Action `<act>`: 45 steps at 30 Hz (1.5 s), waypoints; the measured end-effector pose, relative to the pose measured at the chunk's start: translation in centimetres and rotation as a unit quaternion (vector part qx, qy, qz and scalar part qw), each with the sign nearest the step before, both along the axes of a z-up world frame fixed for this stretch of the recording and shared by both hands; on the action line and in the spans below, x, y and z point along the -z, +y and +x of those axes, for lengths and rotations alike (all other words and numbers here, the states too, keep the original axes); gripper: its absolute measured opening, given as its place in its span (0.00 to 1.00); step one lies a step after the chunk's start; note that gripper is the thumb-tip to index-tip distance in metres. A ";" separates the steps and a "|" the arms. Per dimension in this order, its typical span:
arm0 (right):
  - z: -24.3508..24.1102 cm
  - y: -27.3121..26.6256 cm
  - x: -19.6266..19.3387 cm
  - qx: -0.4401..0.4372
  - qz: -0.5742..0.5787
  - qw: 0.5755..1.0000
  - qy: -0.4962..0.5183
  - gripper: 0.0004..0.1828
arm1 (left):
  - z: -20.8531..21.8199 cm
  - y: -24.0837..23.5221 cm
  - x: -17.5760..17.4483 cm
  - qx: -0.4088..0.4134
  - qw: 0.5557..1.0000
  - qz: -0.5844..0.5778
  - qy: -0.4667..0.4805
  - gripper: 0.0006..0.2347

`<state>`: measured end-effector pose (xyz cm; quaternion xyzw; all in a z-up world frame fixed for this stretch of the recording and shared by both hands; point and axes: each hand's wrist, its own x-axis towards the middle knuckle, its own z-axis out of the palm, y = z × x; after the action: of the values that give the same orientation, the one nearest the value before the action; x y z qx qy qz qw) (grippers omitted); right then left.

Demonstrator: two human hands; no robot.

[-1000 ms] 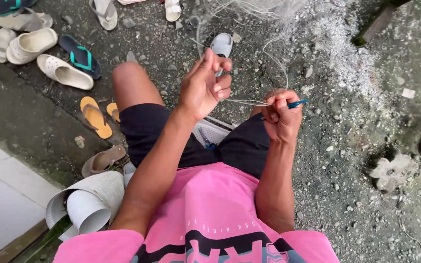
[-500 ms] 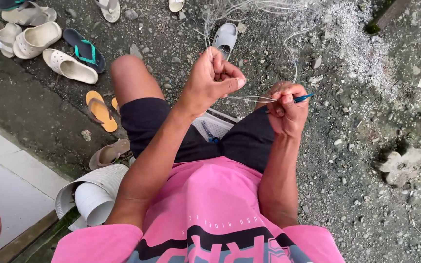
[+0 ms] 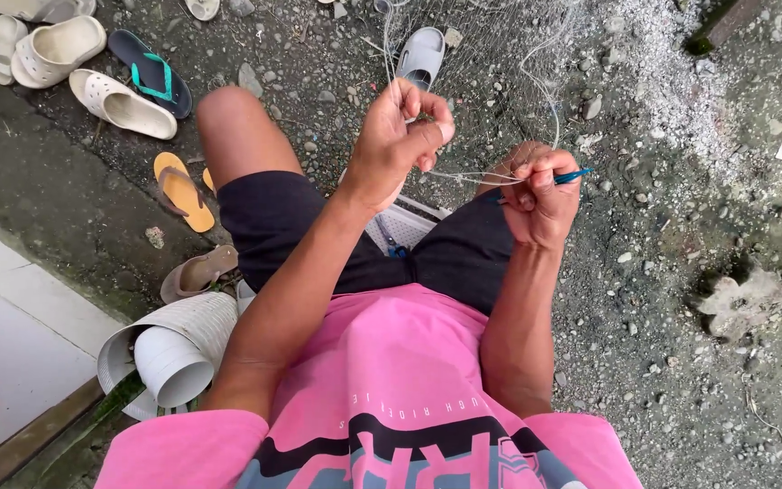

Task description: Repairing or weaving a fine-mesh fishing net using a blue plastic shuttle tool.

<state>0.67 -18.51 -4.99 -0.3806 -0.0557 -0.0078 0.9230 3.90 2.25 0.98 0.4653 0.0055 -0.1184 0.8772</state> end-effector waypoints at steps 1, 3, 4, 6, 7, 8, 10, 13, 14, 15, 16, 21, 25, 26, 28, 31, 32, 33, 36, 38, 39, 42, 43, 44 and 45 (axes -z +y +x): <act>0.0 -0.1 0.1 0.000 -0.001 1.000 0.001 0.06 | 0.0 -0.2 0.1 0.000 1.000 -0.001 0.001 0.14; 0.0 -0.3 0.4 0.003 -0.006 1.000 -0.001 0.05 | 0.1 -0.5 0.3 -0.017 0.992 -0.110 0.052 0.12; 0.0 -0.2 0.3 0.002 -0.007 1.000 0.000 0.05 | 0.1 -0.6 0.4 -0.018 0.992 -0.111 0.052 0.12; 0.0 -0.1 0.1 0.003 -0.012 1.000 -0.004 0.05 | 0.1 -0.8 0.7 -0.034 0.995 -0.087 0.046 0.14; 0.0 0.1 0.0 0.004 -0.013 1.000 -0.004 0.05 | 0.0 -0.7 0.7 -0.034 0.994 -0.088 0.046 0.14; 0.1 0.2 -0.2 0.002 -0.011 1.000 -0.006 0.05 | 0.0 -0.6 0.8 -0.029 0.996 -0.079 0.031 0.14; 0.1 0.3 -0.4 0.001 -0.010 1.000 -0.007 0.04 | -0.2 -0.5 0.7 -0.024 0.997 -0.070 0.018 0.14; 0.1 0.4 -0.6 -0.006 -0.011 1.000 -0.016 0.05 | -0.3 -0.1 0.2 -0.007 0.999 -0.032 -0.005 0.13; 0.1 0.5 -0.7 -0.006 -0.013 1.000 -0.018 0.05 | -0.3 0.0 0.0 -0.008 1.000 -0.026 0.001 0.13; 0.1 0.6 -0.9 -0.005 -0.016 1.000 -0.021 0.04 | -0.2 0.1 -0.2 -0.009 1.000 -0.019 0.005 0.13; 0.1 0.5 -0.7 -0.006 -0.017 1.000 -0.021 0.04 | -0.2 0.2 0.0 -0.009 1.000 -0.020 0.005 0.13; 0.1 -0.3 0.2 -0.003 0.004 1.000 -0.019 0.03 | -0.1 0.9 0.3 0.028 0.992 -0.121 0.006 0.12; 0.0 -1.1 0.8 0.013 0.001 1.000 0.001 0.06 | -0.5 1.4 -0.1 0.043 0.984 -0.172 0.002 0.10; 0.0 -1.1 0.9 0.010 0.008 1.000 -0.005 0.05 | -0.5 1.4 -0.3 0.046 0.982 -0.181 -0.003 0.09; 0.0 -1.3 1.0 0.009 0.014 1.000 -0.011 0.05 | -0.5 1.5 -0.4 0.049 0.980 -0.192 -0.010 0.08; 0.1 -1.4 1.3 0.026 -0.002 1.000 0.005 0.04 | -0.5 1.5 -0.6 0.037 0.976 -0.213 0.007 0.08; 0.1 -1.5 1.3 0.033 -0.006 0.999 0.010 0.05 | -0.5 1.5 -0.7 0.034 0.975 -0.219 0.004 0.09; 0.1 -1.5 1.4 0.039 -0.010 0.999 0.017 0.05 | -0.6 1.4 -0.7 0.031 0.974 -0.225 0.003 0.10; 0.4 -0.9 0.9 0.035 0.000 0.999 -0.008 0.05 | -1.1 1.2 -0.7 0.028 0.970 -0.242 0.007 0.11; 0.5 -0.8 0.7 0.044 -0.007 0.999 0.002 0.06 | -1.6 0.9 -0.9 0.018 0.975 -0.221 -0.004 0.12; 0.5 -0.7 0.7 0.052 -0.010 0.999 0.013 0.06 | -2.0 0.8 -1.0 0.006 0.981 -0.195 -0.015 0.12; 1.0 -2.2 3.4 0.081 -0.035 0.996 0.003 0.03 | -2.8 0.0 -1.5 0.000 0.989 -0.141 -0.049 0.11; 1.0 -2.3 3.4 0.079 -0.035 0.996 0.004 0.03 | -3.1 -0.1 -1.5 -0.002 0.989 -0.140 -0.048 0.11; 1.0 -2.5 3.3 0.085 -0.043 0.995 0.003 0.03 | -3.4 -0.2 -1.6 0.000 0.987 -0.154 -0.043 0.11; 1.2 -2.6 3.3 0.093 -0.051 0.994 0.001 0.02 | -3.5 -0.2 -1.6 0.003 0.985 -0.168 -0.039 0.10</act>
<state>1.86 -21.13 -8.34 -0.4308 -0.0192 -0.0899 0.8978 0.35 2.00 2.63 0.3158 -0.0500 -0.1021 0.9420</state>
